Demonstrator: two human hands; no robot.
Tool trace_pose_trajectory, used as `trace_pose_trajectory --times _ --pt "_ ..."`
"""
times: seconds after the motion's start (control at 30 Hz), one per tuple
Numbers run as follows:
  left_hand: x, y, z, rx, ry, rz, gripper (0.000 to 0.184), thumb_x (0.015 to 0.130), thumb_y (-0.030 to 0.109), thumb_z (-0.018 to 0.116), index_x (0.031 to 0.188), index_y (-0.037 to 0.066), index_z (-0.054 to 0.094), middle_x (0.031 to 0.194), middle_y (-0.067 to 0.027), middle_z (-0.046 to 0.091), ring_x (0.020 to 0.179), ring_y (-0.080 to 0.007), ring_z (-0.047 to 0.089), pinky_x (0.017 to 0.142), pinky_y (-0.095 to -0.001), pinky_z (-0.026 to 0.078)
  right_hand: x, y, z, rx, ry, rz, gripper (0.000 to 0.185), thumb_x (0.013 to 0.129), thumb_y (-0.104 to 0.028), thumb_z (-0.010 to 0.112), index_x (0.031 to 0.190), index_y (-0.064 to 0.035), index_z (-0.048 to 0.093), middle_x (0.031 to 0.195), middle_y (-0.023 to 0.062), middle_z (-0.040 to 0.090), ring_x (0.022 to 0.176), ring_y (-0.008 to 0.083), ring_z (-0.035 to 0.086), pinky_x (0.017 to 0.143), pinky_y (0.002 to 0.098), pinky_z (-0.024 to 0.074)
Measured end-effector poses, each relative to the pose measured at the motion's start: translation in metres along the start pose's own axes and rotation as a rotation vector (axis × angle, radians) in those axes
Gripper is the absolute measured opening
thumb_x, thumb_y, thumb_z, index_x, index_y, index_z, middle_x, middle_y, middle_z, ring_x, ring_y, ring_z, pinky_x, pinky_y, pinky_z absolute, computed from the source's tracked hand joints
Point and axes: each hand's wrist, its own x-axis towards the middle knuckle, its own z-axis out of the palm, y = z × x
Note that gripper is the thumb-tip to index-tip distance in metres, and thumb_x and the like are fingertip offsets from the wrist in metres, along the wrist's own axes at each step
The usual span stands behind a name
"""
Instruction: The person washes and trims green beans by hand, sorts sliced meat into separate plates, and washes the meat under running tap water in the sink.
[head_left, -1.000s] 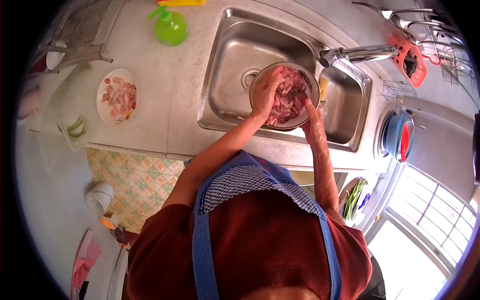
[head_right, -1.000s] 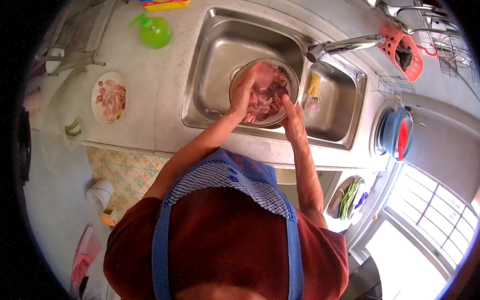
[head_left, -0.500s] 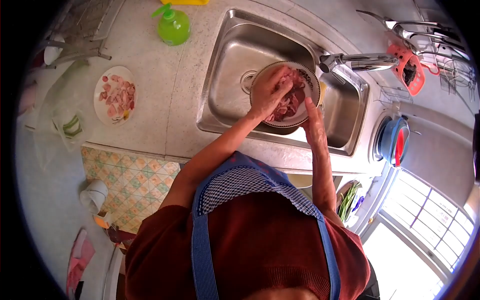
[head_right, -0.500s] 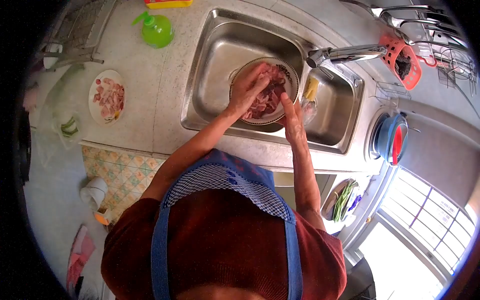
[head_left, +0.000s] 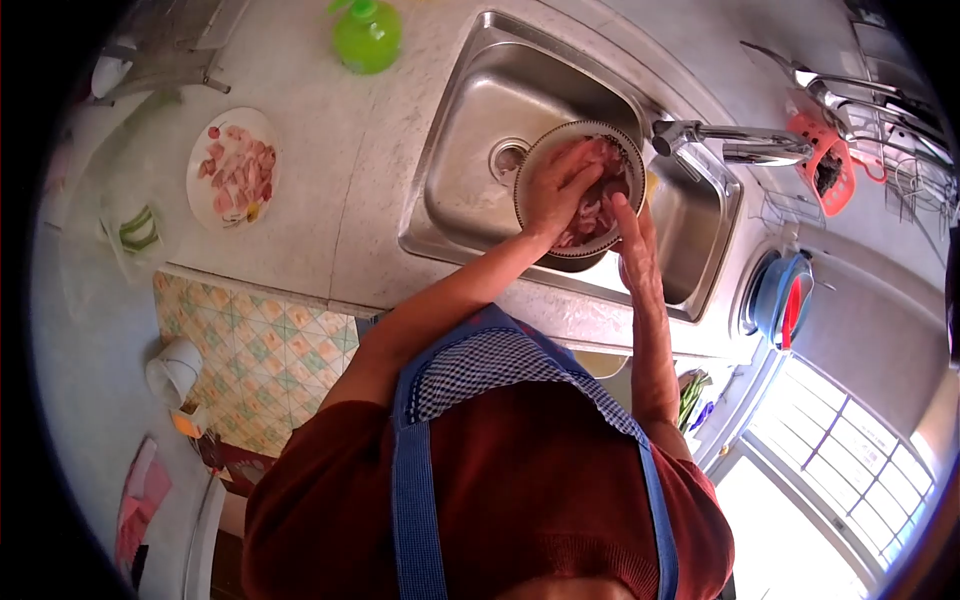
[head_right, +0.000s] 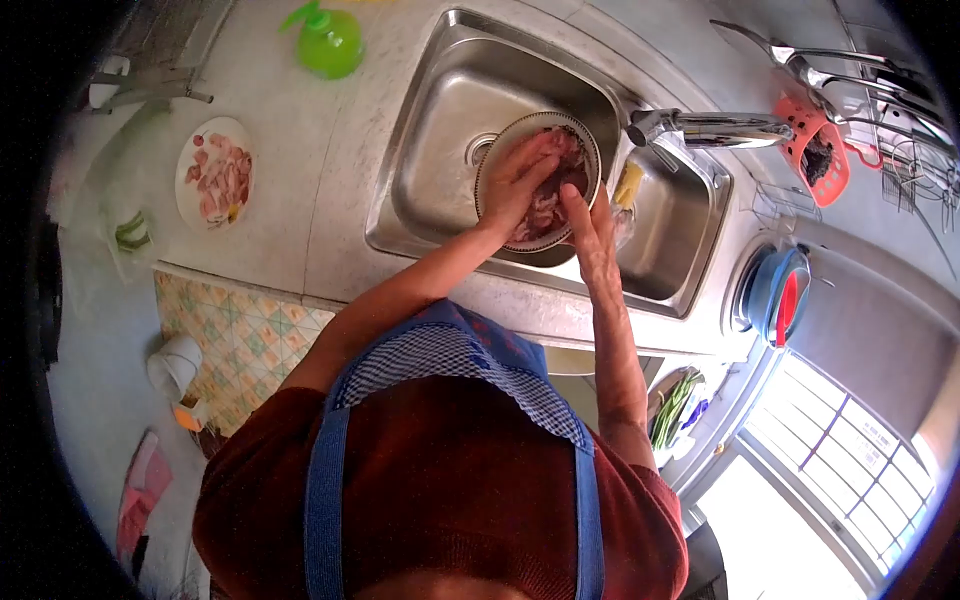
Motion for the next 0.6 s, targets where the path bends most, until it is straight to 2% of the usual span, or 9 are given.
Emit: trace_pose_trajectory --times 0.13,0.23,0.33,0.4,0.43,0.6 --pt "0.0 0.003 0.0 -0.039 -0.019 0.044 0.03 0.079 0.006 0.061 0.108 0.0 0.058 0.105 -0.0084 0.053 0.088 -0.0141 0.055 0.08 -0.024 0.044 0.001 -0.005 0.004 -0.048 0.027 0.045 0.053 0.086 -0.038 0.052 0.122 -0.0008 0.042 0.109 0.0105 0.054 0.096 0.0169 0.051 0.083 0.029 0.0428" --pt "-0.001 -0.004 0.0 0.08 0.046 0.063 0.029 0.079 0.005 0.061 0.107 0.001 0.058 0.1 -0.007 0.053 0.086 -0.0141 0.055 0.077 -0.0238 0.045 0.003 -0.009 0.006 -0.031 0.002 0.063 0.053 0.085 -0.037 0.054 0.122 -0.0017 0.042 0.107 0.0099 0.055 0.095 0.0165 0.052 0.079 0.0279 0.0451" --pt "-0.001 -0.005 0.001 0.113 0.045 0.021 0.027 0.083 0.006 0.057 0.109 0.0 0.056 0.102 -0.0043 0.053 0.095 -0.0129 0.053 0.084 -0.0238 0.043 0.007 -0.006 0.004 -0.141 -0.028 -0.032 0.053 0.084 -0.037 0.054 0.123 -0.0032 0.042 0.105 0.0093 0.055 0.093 0.0166 0.054 0.075 0.0272 0.0483" --pt "-0.004 -0.003 0.003 -0.144 0.032 -0.102 0.028 0.083 0.006 0.057 0.111 0.0 0.054 0.103 -0.0039 0.052 0.095 -0.013 0.053 0.083 -0.0236 0.043 0.007 -0.012 0.007 -0.207 -0.017 -0.026 0.053 0.084 -0.038 0.055 0.123 -0.0041 0.042 0.105 0.0094 0.056 0.091 0.017 0.055 0.072 0.027 0.0501" --pt "-0.004 -0.001 0.003 -0.145 0.036 -0.103 0.028 0.083 0.006 0.057 0.111 0.0 0.054 0.103 -0.0039 0.052 0.095 -0.013 0.053 0.083 -0.0236 0.043 0.007 -0.01 0.006 -0.209 -0.02 -0.023 0.053 0.084 -0.038 0.055 0.123 -0.0041 0.042 0.105 0.0094 0.056 0.091 0.017 0.055 0.072 0.027 0.0501" --pt "-0.004 0.005 0.007 -0.02 0.057 0.025 0.029 0.084 0.005 0.055 0.113 0.003 0.053 0.098 -0.0025 0.054 0.091 -0.0118 0.053 0.08 -0.0229 0.044 0.008 -0.013 0.005 -0.273 -0.019 -0.01 0.055 0.083 -0.039 0.055 0.124 -0.0044 0.041 0.103 0.0104 0.057 0.09 0.017 0.056 0.068 0.0282 0.0502"
